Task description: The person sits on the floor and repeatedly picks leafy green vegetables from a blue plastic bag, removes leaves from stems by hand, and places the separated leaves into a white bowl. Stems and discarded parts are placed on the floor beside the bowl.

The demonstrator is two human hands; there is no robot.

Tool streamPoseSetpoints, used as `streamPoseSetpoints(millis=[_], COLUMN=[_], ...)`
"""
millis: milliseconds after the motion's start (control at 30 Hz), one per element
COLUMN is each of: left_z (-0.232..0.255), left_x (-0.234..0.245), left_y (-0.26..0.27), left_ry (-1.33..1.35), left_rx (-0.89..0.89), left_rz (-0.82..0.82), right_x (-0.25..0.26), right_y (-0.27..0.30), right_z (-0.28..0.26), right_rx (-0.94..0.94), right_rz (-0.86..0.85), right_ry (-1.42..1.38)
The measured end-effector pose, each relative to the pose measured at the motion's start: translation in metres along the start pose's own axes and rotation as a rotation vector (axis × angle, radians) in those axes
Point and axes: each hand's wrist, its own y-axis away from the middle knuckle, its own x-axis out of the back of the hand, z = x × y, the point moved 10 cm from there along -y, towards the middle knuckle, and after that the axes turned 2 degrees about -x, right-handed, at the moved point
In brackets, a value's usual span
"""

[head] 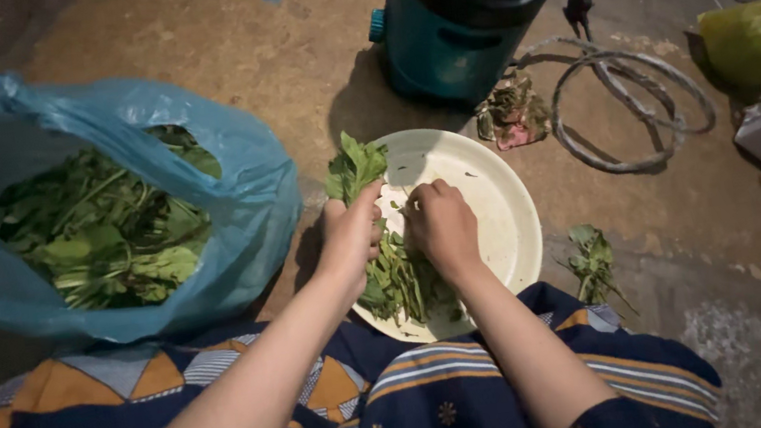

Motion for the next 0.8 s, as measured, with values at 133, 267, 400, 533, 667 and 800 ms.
streamPoseSetpoints(millis=[133,267,400,533,667,800], left_z=[0.001,0.002,0.003,0.004,-0.002,-0.013], left_x=[-0.001,-0.005,-0.003,-0.005,-0.008,-0.017], left_y=[-0.001,0.003,0.003,0.001,-0.001,0.001], left_ry=[0.005,0.002,0.019,0.030,0.010,-0.009], left_rx=[0.041,0.033,0.043,0.017,0.070,0.192], left_rz=[-0.008,-0.024,0.001,-0.042,-0.086,-0.132], right_x=[-0.012,-0.024,-0.017,0.006,0.054,0.091], right_y=[-0.004,-0.004,-0.014,-0.018,-0.014,0.008], right_z=[0.028,0.055,0.053,0.034,-0.016,-0.093], right_rx=[-0.162,-0.278,-0.183,-0.133,0.043,0.447], right_rz=[-0.066,-0.125,-0.072,-0.101,-0.099,-0.020], right_ry=[-0.137,-0.193,-0.138,-0.209,-0.323,-0.272])
